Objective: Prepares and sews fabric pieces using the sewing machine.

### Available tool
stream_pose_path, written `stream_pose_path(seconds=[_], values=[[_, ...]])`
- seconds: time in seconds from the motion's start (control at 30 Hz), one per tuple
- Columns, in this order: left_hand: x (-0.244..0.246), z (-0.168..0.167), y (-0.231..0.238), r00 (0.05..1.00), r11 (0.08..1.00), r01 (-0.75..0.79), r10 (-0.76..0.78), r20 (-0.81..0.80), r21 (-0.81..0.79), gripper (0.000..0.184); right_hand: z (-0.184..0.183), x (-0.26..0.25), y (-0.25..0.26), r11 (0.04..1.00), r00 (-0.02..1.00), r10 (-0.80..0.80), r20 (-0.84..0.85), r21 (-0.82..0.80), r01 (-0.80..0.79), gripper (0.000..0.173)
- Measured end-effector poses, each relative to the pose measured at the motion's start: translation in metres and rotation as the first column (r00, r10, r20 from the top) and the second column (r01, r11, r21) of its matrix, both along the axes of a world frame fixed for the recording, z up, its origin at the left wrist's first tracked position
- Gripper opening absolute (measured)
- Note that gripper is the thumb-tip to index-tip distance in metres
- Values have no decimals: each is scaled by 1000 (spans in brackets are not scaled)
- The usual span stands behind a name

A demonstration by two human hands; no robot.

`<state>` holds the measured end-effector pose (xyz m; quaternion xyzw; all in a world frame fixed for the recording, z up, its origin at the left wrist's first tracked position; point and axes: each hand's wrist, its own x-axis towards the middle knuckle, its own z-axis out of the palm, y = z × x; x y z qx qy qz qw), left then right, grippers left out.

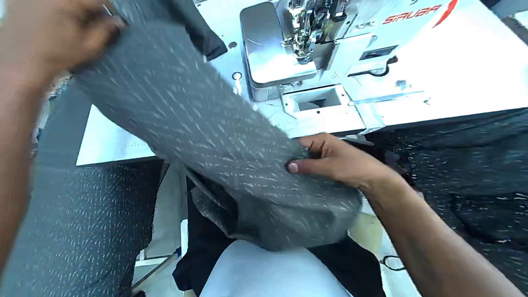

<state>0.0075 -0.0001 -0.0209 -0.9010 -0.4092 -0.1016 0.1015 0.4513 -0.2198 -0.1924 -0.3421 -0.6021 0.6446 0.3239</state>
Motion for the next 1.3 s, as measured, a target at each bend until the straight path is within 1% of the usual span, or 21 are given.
stream_pose_path(seconds=[0.07, 0.13, 0.2, 0.27, 0.33, 0.4, 0.47, 0.5, 0.57, 0.63, 0.67, 0.73, 0.77, 0.8, 0.87, 0.93, 1.0, 1.07, 1.17, 1.23, 1.3], values=[[5, -52, 6, 999, 998, 0, -2, -34, -60, 47, -30, 7, -13, 991, 973, -55, 225, -103, 80, 8], [7, -106, 10, 997, 986, -83, 83, -5, -145, 41, -56, 12, -30, 962, 955, -110, 276, -212, 172, 12], [11, -141, 11, 991, 975, -133, 131, -22, -177, 33, -72, 10, -43, 945, 935, -186, 301, -207, 254, 12], [25, -149, 7, 992, 983, -126, 122, -39, -135, 29, -81, 7, -49, 943, 908, -251, 334, -127, 307, 12], [50, -143, -2, 1000, 994, -30, 29, -7, -104, 31, -85, 3, -49, 940, 899, -290, 327, -77, 331, 13], [75, -142, -14, 995, 969, 91, -79, 62, -228, 37, -87, 1, -46, 945, 901, -306, 308, -18, 327, 13], [90, -147, -24, 994, 903, 102, -79, 70, -418, 50, -83, 6, -45, 961, 930, -276, 243, 37, 276, 14], [92, -153, -27, 994, 883, 100, -69, 83, -458, 51, -76, 11, -45, 971, 954, -239, 180, 48, 234, 14], [89, -167, -30, 979, 890, 148, -72, 188, -432, 36, -64, 27, -45, 988, 985, -154, 77, 43, 151, 14], [89, -180, -34, 943, 905, 215, -94, 321, -367, 25, -61, 47, -42, 994, 982, -104, 159, 5, 105, 15], [94, -184, -40, 916, 911, 254, -117, 384, -326, 23, -65, 58, -42, 995, 947, -102, 306, 22, 100, 15], [116, -178, -54, 852, 903, 362, -220, 476, -230, 19, -79, 73, -48, 980, 736, -191, 649, 163, 111, 15], [128, -173, -62, 832, 894, 409, -283, 478, -182, 17, -82, 74, -53, 962, 634, -266, 726, 237, 133, 13], [138, -169, -71, 816, 885, 445, -339, 468, -134, 16, -78, 71, -57, 939, 574, -340, 745, 301, 166, 10], [152, -167, -82, 786, 870, 491, -421, 452, -44, 14, -56, 49, -53, 873, 552, -478, 683, 439, 214, 19], [160, -166, -85, 761, 857, 514, -475, 443, 36, 12, -27, 15, -31, 777, 630, -589, 505, 568, 272, 23], [164, -163, -88, 741, 839, 536, -523, 422, 98, 12, -10, -17, 2, 726, 739, -593, 320, 610, 319, 26], [165, -155, -93, 729, 813, 561, -576, 371, 159, 11, -4, -35, 34, 788, 837, -493, 239, 530, 313, 27], [163, -148, -100, 729, 798, 556, -602, 325, 232, 10, -5, -46, 61, 914, 952, -295, 83, 315, 256, 27], [160, -148, -101, 740, 812, 533, -584, 334, 239, 13, -10, -52, 63, 943, 962, -264, -62, 191, 271, 20], [158, -146, -105, 754, 833, 513, -553, 354, 208, 17, -11, -57, 58, 946, 939, -303, -165, 69, 317, 15]])
